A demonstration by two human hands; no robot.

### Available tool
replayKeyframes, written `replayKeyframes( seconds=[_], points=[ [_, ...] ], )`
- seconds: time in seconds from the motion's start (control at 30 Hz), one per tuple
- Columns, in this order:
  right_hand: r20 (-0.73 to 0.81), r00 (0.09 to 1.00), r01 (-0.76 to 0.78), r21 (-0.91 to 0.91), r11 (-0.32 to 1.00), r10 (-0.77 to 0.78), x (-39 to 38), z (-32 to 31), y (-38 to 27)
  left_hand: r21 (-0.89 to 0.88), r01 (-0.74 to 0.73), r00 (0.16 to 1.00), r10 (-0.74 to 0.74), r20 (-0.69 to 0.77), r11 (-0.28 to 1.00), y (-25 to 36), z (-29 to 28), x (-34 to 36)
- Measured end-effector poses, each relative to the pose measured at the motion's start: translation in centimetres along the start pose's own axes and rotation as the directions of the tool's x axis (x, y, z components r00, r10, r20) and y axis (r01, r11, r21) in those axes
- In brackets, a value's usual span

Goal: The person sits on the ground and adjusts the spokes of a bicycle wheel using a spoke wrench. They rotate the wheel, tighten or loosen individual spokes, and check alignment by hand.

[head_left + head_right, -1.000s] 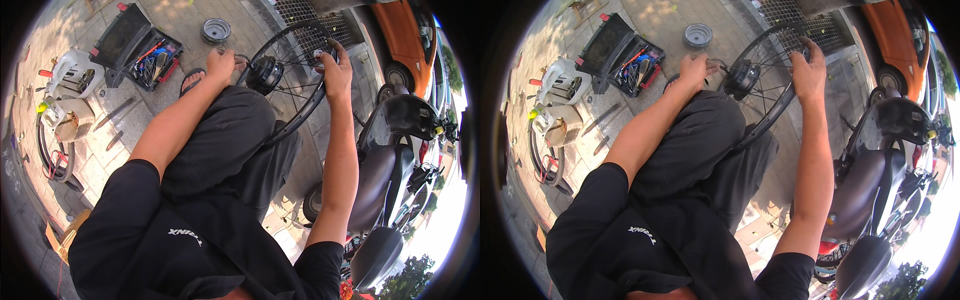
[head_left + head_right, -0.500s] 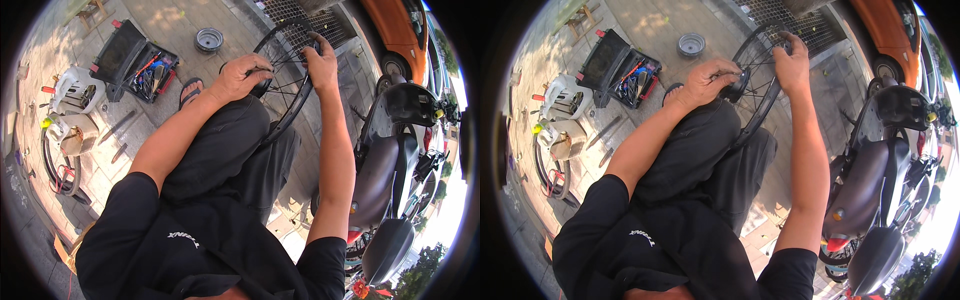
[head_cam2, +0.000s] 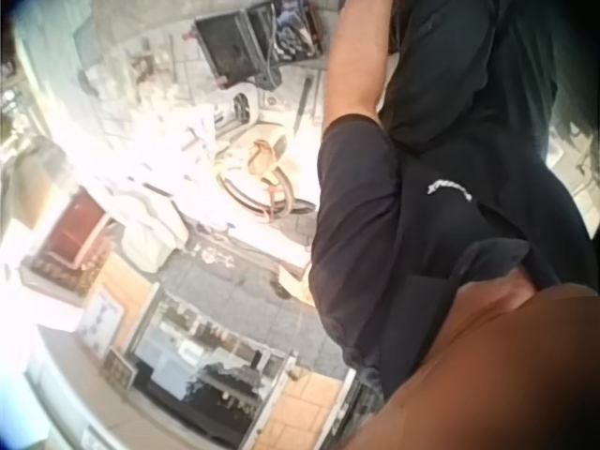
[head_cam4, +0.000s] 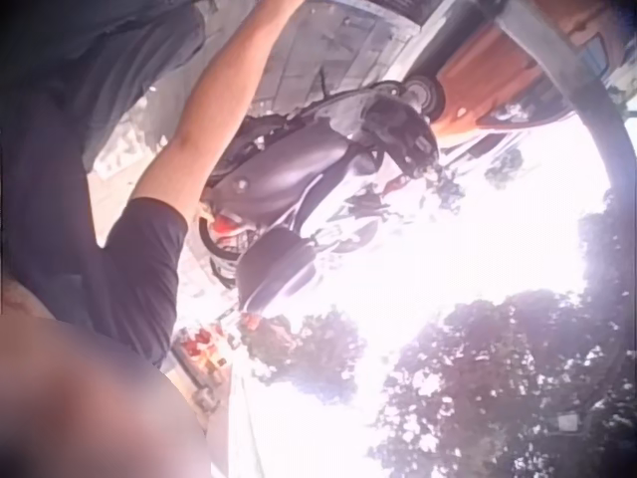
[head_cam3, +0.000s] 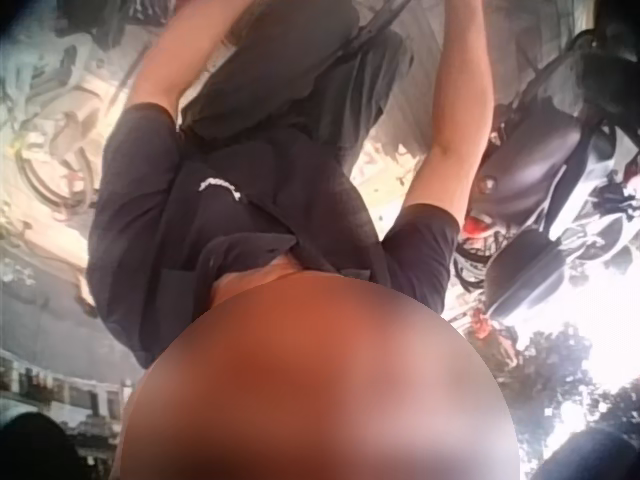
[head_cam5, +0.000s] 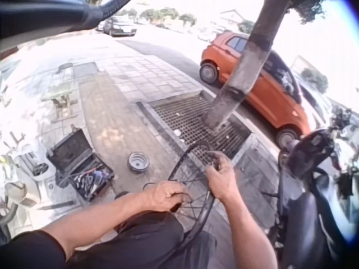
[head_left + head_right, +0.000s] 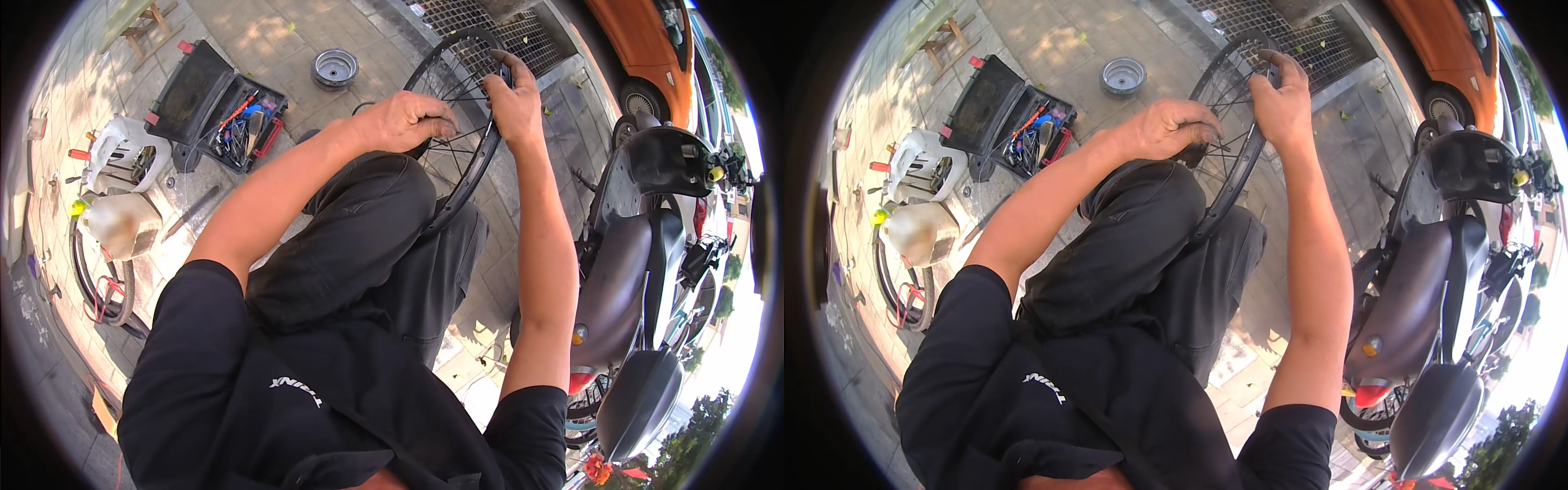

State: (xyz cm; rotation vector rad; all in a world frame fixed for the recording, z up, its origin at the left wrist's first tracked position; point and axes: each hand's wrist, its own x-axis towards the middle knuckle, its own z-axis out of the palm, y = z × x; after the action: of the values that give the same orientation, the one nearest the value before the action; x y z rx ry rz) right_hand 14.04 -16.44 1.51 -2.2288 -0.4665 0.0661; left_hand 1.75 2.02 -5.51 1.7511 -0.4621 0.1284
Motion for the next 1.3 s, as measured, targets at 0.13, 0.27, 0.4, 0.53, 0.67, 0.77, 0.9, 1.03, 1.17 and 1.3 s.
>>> replayKeyframes(
  seconds=[0.13,0.27,0.4,0.53,0.67,0.77,0.9,1.03,1.17,1.3],
  points=[
    [0.003,0.999,0.036,0.008,0.999,-0.036,0.1,0.6,-0.6,0.104,-0.010,0.994,-0.002,0.111,0.995,1.2,-0.3,1.3],
    [0.016,0.990,0.139,-0.052,0.989,-0.138,0.6,1.2,-1.2,0.206,-0.018,0.985,-0.018,0.171,0.978,1.2,-0.9,0.5],
    [0.028,0.985,0.170,-0.064,0.983,-0.169,0.4,1.9,-2.2,0.297,0.083,0.974,-0.140,0.176,0.951,2.9,-1.3,0.2],
    [0.039,0.991,0.125,0.020,0.992,-0.126,0.1,2.0,-2.6,0.257,0.112,0.950,-0.179,0.256,0.960,2.6,-2.0,0.7],
    [-0.063,0.997,0.051,0.198,0.979,-0.039,-3.4,0.5,-4.2,0.167,0.205,0.880,-0.256,0.400,0.965,1.1,-3.0,2.1],
    [0.076,0.987,-0.148,0.139,0.979,0.139,-8.3,-1.4,-1.1,0.125,0.190,0.834,-0.227,0.503,0.974,1.3,-3.5,3.3],
    [0.250,0.966,-0.133,0.266,0.955,0.065,-13.9,-0.7,2.4,0.112,0.169,0.819,-0.202,0.536,0.979,1.2,-2.2,4.4],
    [0.198,0.976,-0.198,0.608,0.769,0.095,-15.5,-0.7,-0.2,0.137,0.187,0.801,-0.232,0.552,0.973,0.5,-1.9,4.8],
    [0.153,0.970,-0.224,0.267,0.937,0.188,-15.1,-0.9,-2.3,0.099,0.143,0.817,-0.174,0.550,0.985,-0.1,-1.6,4.6],
    [0.089,0.953,-0.302,0.162,0.939,0.291,-15.4,-0.6,-3.0,0.120,0.126,0.811,-0.172,0.559,0.985,0.8,-2.0,4.0]
  ],
)
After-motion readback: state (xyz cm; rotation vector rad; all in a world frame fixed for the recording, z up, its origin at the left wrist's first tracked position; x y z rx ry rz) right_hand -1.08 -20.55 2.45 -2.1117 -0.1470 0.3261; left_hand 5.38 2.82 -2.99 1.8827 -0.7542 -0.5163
